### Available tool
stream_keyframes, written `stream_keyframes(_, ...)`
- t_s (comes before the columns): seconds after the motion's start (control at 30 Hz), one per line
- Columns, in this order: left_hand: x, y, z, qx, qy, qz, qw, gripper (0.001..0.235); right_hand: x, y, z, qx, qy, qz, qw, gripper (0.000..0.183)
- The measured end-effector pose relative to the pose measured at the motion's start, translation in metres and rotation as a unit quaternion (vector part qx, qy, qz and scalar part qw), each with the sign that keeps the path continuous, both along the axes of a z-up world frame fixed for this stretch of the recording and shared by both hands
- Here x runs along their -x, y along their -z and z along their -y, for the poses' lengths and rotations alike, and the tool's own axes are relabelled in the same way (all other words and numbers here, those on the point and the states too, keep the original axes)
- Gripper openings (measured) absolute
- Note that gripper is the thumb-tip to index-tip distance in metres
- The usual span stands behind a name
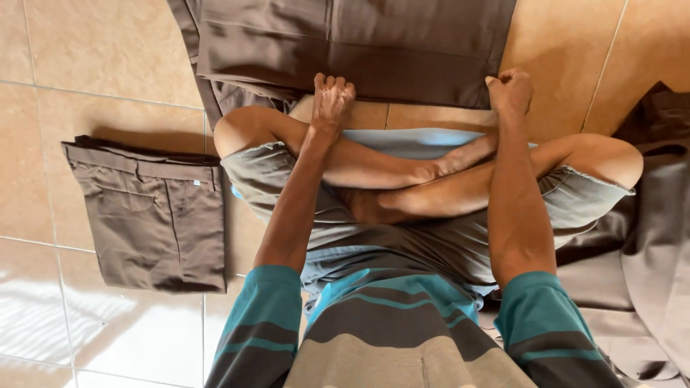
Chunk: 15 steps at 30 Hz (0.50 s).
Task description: The person sits cross-legged on a tiled floor and folds a pair of brown trousers by hand. They smooth the fabric, fold the legs together, and then fold the garment in half to create a neat rectangular stack.
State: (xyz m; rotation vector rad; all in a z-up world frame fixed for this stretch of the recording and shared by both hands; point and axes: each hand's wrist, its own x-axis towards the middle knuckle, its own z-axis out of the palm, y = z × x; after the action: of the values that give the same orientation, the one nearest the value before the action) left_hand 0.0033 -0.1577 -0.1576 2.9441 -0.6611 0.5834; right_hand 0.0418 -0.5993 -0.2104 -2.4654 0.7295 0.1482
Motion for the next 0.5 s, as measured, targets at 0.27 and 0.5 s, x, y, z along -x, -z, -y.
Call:
stream_keyframes(0.27,0.005,-0.023,-0.003,-0.025,0.023,-0.015,0.999,0.022,-0.003,-0.025,-0.016,-0.005,0.027,-0.002,1.000,0.020)
stream_keyframes(0.5,-0.001,0.009,-0.006,-0.018,0.029,-0.077,0.996,0.017,0.016,-0.068,-0.093,0.360,-0.058,-0.042,0.930,0.062)
